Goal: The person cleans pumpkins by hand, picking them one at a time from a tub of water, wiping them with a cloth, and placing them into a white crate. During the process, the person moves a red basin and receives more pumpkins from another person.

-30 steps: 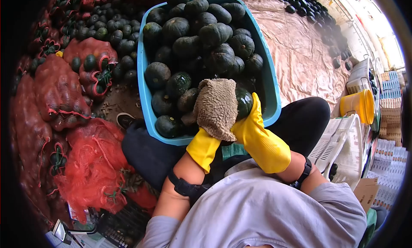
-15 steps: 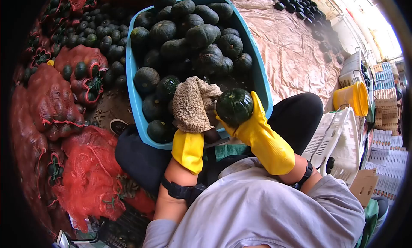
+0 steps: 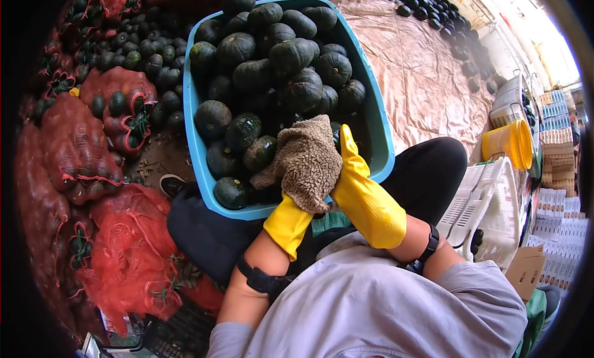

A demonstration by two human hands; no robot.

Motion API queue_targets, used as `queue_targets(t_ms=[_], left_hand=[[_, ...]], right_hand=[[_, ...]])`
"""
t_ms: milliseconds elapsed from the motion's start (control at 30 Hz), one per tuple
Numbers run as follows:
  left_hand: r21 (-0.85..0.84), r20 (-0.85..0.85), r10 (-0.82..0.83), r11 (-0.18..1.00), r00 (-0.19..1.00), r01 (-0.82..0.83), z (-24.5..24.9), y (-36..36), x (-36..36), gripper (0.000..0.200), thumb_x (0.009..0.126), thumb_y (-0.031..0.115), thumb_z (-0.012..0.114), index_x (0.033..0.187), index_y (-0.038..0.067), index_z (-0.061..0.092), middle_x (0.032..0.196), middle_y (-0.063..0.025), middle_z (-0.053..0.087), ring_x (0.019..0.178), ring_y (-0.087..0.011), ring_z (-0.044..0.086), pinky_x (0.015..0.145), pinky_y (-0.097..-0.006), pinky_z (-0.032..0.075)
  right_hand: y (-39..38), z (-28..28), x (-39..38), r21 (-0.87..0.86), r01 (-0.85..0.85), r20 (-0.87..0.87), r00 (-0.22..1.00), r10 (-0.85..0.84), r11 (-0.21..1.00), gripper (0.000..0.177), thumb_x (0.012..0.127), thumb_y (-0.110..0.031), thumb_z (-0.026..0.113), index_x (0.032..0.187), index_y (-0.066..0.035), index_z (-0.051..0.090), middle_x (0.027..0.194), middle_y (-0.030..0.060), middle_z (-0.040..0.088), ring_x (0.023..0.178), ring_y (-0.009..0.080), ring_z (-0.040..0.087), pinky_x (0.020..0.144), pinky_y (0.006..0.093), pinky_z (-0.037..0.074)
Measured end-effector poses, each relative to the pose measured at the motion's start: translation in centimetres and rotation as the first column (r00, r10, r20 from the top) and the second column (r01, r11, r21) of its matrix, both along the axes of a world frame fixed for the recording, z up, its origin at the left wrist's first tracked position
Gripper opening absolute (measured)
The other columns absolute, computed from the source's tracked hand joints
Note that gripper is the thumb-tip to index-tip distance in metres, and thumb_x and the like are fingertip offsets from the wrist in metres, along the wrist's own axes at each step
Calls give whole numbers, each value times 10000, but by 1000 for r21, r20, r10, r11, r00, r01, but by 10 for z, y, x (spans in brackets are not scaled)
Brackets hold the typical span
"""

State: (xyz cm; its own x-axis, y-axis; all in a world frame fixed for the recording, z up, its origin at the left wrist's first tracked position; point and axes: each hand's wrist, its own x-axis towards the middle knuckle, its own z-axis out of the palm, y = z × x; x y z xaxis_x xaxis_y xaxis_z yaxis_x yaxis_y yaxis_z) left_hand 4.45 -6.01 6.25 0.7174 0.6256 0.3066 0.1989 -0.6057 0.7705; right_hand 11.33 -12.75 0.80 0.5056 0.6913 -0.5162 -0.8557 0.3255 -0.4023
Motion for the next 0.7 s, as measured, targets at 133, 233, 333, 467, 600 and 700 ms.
queue_targets(t_ms=[133,233,333,467,600,700], left_hand=[[-8,3,-11,1000,1000,11,-3,7,1,421,880,177,758,1280,91,657,1229,-146,718,1129,-331,695,1022,-437,539],[-16,4,-13,1000,1000,13,-3,10,-1,416,881,175,756,1276,91,659,1230,-143,718,1131,-328,695,1025,-434,538],[-21,16,-1,1000,1000,1,2,5,-5,412,881,174,754,1273,90,661,1232,-141,718,1132,-324,694,1027,-431,537],[16,8,-11,1000,1000,10,5,2,-6,406,882,172,752,1269,88,663,1234,-138,718,1134,-320,694,1031,-427,536],[41,-12,-19,999,1000,20,1,7,1,399,883,170,750,1265,87,666,1236,-136,717,1136,-316,694,1034,-424,536],[25,-44,-20,999,999,21,-3,21,0,395,884,169,749,1262,86,668,1238,-133,717,1137,-313,694,1037,-421,535]], right_hand=[[-4,14,-2,-240,84,-139,983,-120,967,443,1075,-473,640,1363,-139,680,1373,156,695,1248,349,666,1111,530,519],[-6,44,11,-319,51,-381,908,-177,946,458,985,-477,777,1310,-159,715,1329,130,724,1200,354,695,1079,581,541],[-7,49,17,-324,24,-425,889,-169,946,499,942,-501,820,1307,-176,720,1318,120,733,1193,359,699,1075,605,539],[-9,50,13,-295,52,-380,910,-167,954,527,917,-531,832,1310,-196,725,1325,111,735,1200,360,696,1079,613,533],[-3,42,4,-282,99,-290,940,-183,954,556,892,-562,844,1313,-217,730,1331,101,737,1206,360,693,1084,621,526],[-3,41,-2,-306,109,-223,958,-182,946,578,874,-584,853,1315,-232,734,1336,95,739,1212,361,691,1087,626,521]])
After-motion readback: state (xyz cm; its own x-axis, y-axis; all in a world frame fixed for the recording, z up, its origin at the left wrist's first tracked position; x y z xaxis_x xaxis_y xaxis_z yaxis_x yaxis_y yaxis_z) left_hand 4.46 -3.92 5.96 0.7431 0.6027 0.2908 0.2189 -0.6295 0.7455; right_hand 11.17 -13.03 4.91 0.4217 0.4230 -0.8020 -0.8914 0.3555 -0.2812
